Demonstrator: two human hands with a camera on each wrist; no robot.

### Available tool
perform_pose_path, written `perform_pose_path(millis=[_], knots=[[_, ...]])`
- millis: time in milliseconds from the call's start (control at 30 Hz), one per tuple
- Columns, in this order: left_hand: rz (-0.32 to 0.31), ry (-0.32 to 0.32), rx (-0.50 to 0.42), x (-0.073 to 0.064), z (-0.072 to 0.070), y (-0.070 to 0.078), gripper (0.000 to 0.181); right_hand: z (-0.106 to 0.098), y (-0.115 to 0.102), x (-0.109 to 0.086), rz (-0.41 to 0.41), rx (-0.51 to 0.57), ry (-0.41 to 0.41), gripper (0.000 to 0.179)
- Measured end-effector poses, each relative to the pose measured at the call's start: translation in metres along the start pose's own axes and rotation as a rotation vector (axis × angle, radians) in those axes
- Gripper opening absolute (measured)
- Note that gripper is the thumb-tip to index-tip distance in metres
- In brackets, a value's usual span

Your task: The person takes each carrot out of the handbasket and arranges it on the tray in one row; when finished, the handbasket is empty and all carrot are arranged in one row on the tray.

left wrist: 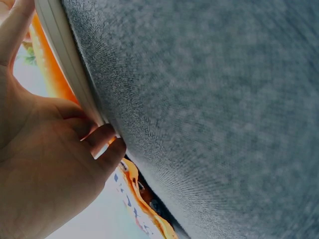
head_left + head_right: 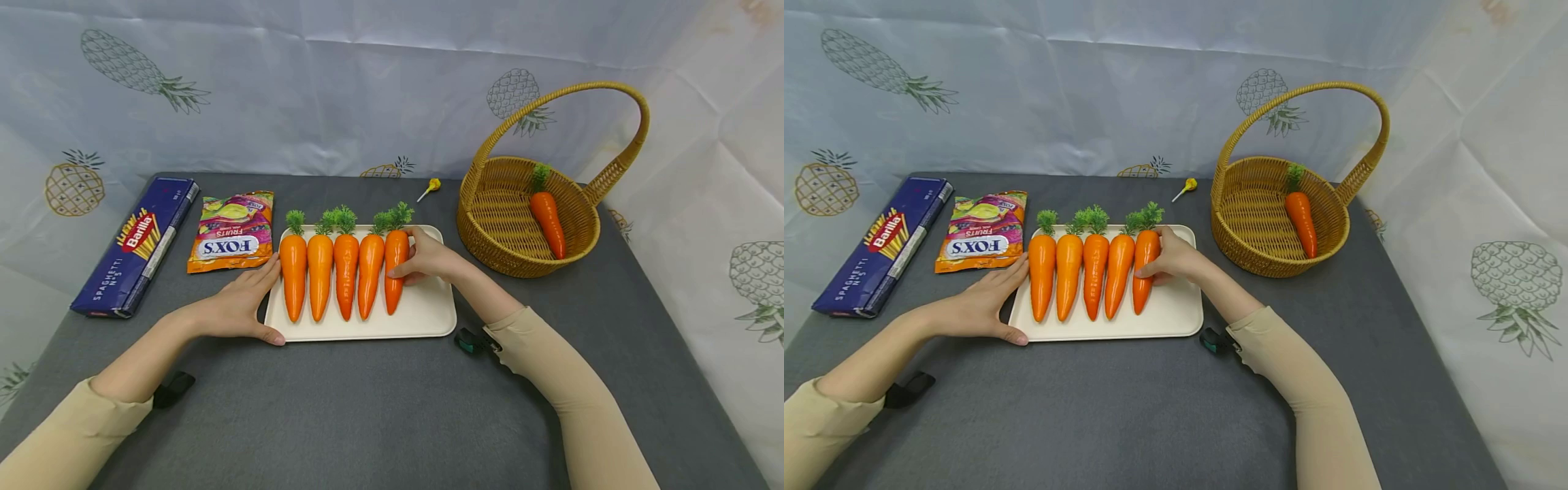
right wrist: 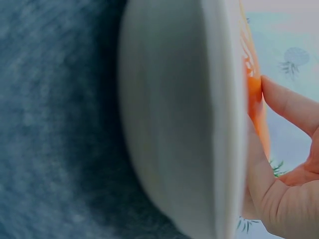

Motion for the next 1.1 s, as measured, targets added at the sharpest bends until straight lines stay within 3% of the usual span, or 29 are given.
perform_pose_path(millis=[800, 1100], knots=[[0.008, 0.004, -0.001, -0.001, 0.000, 0.000, 0.135, -0.010, 0.001, -0.001, 0.033, -0.053, -0.023, 0.097], [0.006, 0.002, 0.002, -0.001, -0.001, 0.000, 0.135, -0.015, -0.006, -0.012, 0.041, -0.067, -0.015, 0.089]])
Point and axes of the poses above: each hand's wrist, its own x-axis towards the middle knuckle, its own z-axis out of the palm, y = z × x, the point moved 6 cm from there along x, towards the middle knuckle, and after that the axes turned 6 degrees about -y, right-handed, at the moved point
